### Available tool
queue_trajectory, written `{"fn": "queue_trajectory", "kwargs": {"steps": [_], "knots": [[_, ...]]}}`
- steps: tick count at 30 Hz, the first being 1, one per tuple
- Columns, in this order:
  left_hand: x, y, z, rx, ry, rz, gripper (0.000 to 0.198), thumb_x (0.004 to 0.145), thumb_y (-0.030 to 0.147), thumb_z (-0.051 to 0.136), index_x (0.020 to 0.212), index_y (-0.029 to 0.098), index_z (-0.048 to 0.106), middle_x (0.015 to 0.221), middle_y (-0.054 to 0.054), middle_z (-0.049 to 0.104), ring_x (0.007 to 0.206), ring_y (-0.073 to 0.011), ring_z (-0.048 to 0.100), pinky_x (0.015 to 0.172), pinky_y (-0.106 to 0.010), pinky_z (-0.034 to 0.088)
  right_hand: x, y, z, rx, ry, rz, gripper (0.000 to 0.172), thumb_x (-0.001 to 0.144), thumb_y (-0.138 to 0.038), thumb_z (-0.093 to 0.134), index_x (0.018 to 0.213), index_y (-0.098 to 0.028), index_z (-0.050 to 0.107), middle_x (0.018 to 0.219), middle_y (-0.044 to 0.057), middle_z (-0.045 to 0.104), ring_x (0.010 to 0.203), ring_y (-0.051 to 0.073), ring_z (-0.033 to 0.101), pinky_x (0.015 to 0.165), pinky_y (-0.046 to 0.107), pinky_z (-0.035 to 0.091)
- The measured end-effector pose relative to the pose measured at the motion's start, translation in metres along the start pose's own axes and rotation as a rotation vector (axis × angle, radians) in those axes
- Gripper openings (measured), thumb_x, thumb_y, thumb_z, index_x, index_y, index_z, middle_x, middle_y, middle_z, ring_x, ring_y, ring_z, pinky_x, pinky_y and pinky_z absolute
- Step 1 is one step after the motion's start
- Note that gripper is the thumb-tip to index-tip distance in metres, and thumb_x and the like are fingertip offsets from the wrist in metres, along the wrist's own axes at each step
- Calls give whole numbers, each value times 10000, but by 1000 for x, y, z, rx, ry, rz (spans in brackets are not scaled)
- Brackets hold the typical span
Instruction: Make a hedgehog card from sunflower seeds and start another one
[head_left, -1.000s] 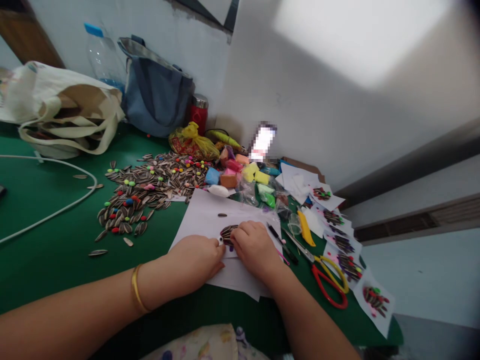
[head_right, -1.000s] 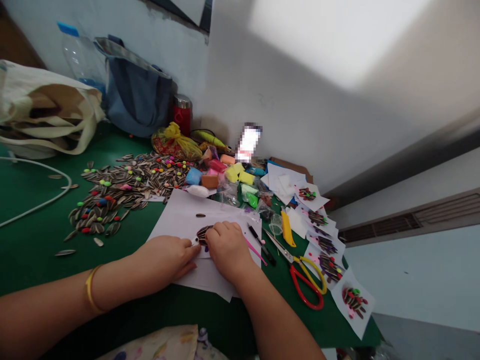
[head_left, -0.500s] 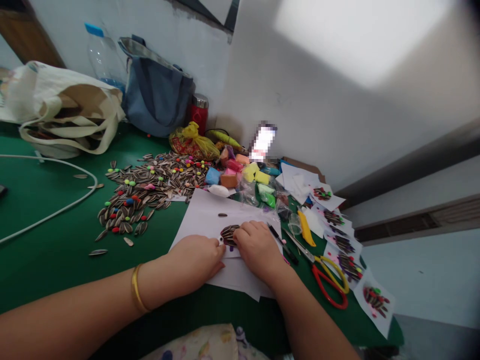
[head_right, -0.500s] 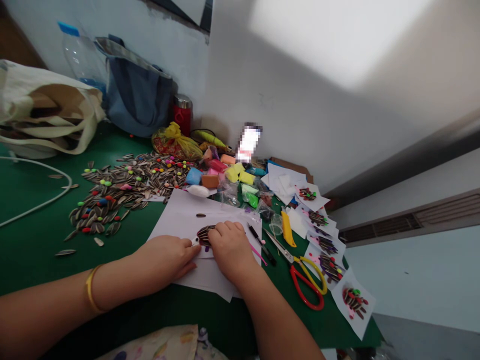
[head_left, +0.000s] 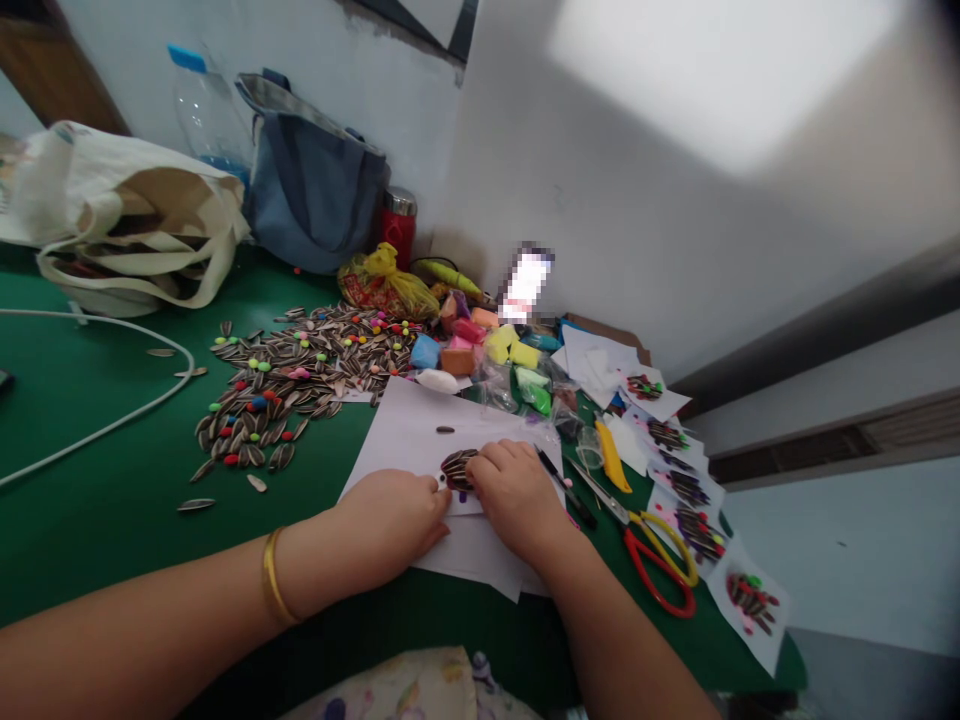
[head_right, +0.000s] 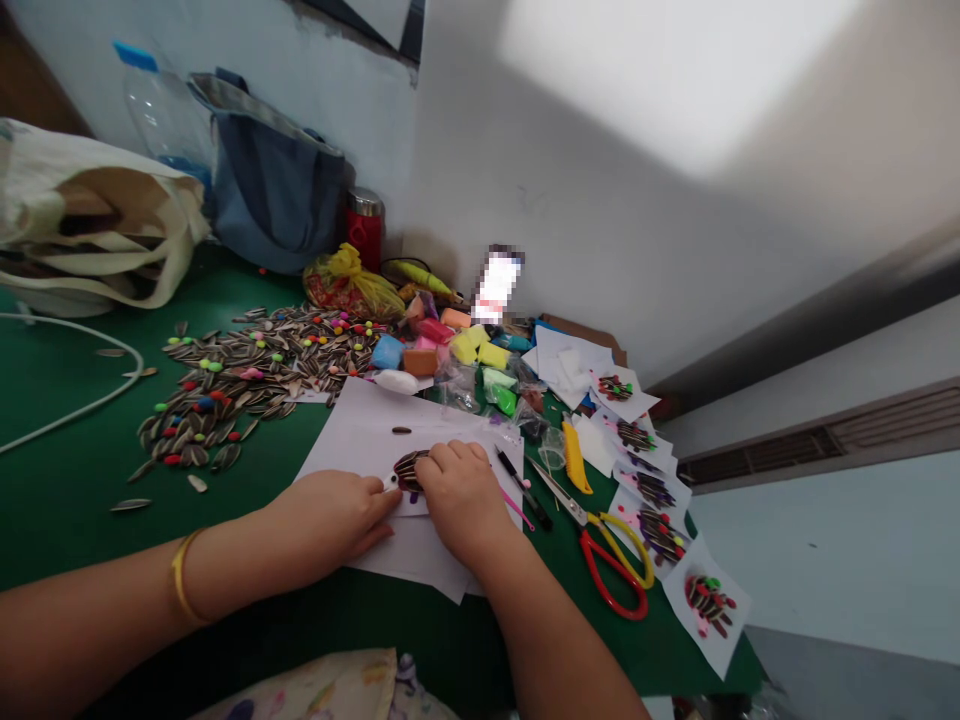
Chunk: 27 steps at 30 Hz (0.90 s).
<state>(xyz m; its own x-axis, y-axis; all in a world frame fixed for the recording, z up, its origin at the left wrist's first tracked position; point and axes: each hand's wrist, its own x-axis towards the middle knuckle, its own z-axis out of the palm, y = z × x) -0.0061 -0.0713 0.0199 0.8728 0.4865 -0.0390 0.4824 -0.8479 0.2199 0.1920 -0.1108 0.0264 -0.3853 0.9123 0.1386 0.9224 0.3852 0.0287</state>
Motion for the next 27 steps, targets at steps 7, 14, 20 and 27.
{"fn": "queue_trajectory", "kwargs": {"steps": [7,14,20,27], "knots": [[0,0,3,20,11,0,189,889,330,537,926,176,640,734,-67,659,618,-248,654,542,-337,472,1,-2,2,-8,-20,-27,74,934,-192,579,861,-201,589,884,40,609,850,211,472,761,363,287],[0,1,-2,17,9,6,182,893,316,538,911,168,643,740,-66,666,628,-254,659,551,-351,486,1,-4,0,-20,-31,-52,53,944,-198,572,899,-203,601,900,48,618,870,221,479,778,372,293],[1,5,-8,5,44,-54,189,901,327,533,926,180,651,768,-69,668,681,-273,671,580,-376,507,1,-5,-1,-21,-29,-53,44,941,-202,579,902,-200,598,904,49,621,875,219,477,781,371,297],[2,7,-13,1,31,-103,194,907,314,519,941,182,658,787,-71,673,694,-275,677,578,-376,515,2,-5,-1,-10,-32,-48,21,928,-210,605,908,-202,602,910,38,621,881,219,482,784,371,301]]}}
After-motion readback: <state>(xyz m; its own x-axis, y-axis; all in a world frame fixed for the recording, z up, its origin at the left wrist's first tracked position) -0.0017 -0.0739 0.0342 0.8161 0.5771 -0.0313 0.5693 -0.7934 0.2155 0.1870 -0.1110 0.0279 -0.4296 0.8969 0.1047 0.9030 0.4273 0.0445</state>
